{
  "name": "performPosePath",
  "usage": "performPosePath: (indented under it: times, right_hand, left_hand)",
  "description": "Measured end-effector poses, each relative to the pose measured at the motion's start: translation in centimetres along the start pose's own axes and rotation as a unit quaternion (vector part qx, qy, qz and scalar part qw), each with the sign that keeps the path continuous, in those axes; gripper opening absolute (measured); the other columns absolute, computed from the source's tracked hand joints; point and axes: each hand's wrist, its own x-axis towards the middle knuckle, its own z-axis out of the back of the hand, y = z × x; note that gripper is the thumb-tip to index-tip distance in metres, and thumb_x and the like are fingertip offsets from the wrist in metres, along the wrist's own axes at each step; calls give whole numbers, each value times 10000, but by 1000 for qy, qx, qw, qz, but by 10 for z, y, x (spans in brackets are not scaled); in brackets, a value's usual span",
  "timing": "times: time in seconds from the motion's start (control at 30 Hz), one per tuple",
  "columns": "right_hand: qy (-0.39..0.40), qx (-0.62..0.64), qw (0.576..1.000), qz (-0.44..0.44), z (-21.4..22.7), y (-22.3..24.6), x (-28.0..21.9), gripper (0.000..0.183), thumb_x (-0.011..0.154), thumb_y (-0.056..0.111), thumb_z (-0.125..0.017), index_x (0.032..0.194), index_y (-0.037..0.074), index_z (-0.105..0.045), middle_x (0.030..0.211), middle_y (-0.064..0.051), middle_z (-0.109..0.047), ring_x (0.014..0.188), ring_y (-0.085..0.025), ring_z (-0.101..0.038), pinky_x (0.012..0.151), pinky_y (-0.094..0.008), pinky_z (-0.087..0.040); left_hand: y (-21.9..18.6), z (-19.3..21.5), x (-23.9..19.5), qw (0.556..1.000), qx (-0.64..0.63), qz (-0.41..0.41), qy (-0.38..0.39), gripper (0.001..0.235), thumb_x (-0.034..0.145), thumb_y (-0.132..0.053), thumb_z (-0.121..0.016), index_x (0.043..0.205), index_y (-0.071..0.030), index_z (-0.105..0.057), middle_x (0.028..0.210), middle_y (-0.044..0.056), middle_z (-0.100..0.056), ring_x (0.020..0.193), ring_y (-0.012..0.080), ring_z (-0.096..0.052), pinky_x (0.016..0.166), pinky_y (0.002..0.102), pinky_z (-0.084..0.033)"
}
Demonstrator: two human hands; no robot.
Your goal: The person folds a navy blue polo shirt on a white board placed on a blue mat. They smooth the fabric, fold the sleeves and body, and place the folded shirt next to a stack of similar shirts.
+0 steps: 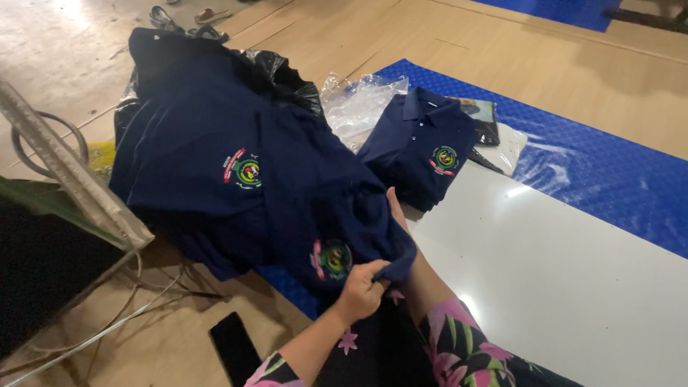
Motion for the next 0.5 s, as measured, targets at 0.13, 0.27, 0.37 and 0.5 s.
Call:
performPosePath:
  times: [0.13,0.27,0.37,0.5]
  right_hand:
    - [-22,-111,991,67,91,-15,-30,645,894,519,-544,1330,60,-668,1304,-233,-675,1233,-410,-614,1081,-531,-459]
    - [-56,-273,947,159,153,4,2,570,870,377,-597,1332,51,-667,1329,-232,-659,1275,-421,-574,1120,-532,-417]
    - [-85,-380,895,217,227,25,-9,536,853,282,-631,1334,46,-666,1346,-232,-648,1304,-429,-548,1146,-533,-388]
    - [-137,-533,786,282,310,27,-45,517,829,140,-683,1335,37,-664,1371,-230,-633,1346,-440,-508,1185,-534,-346]
  left_hand:
    - [-11,-16,1,996,-51,61,51,164,992,-116,-626,1099,-50,-732,968,53,-748,873,182,-702,806,316,-538]
    - [-11,-37,2,996,23,72,50,246,975,-191,-637,1141,-30,-722,1044,115,-766,954,259,-733,850,363,-569]
    - [-17,-48,3,992,110,40,46,316,861,-204,-725,1150,-79,-706,1086,106,-720,1002,291,-712,850,392,-554]
    - [10,-73,3,936,282,90,193,434,813,-137,-718,1232,-230,-654,1078,41,-661,1049,316,-660,888,454,-556]
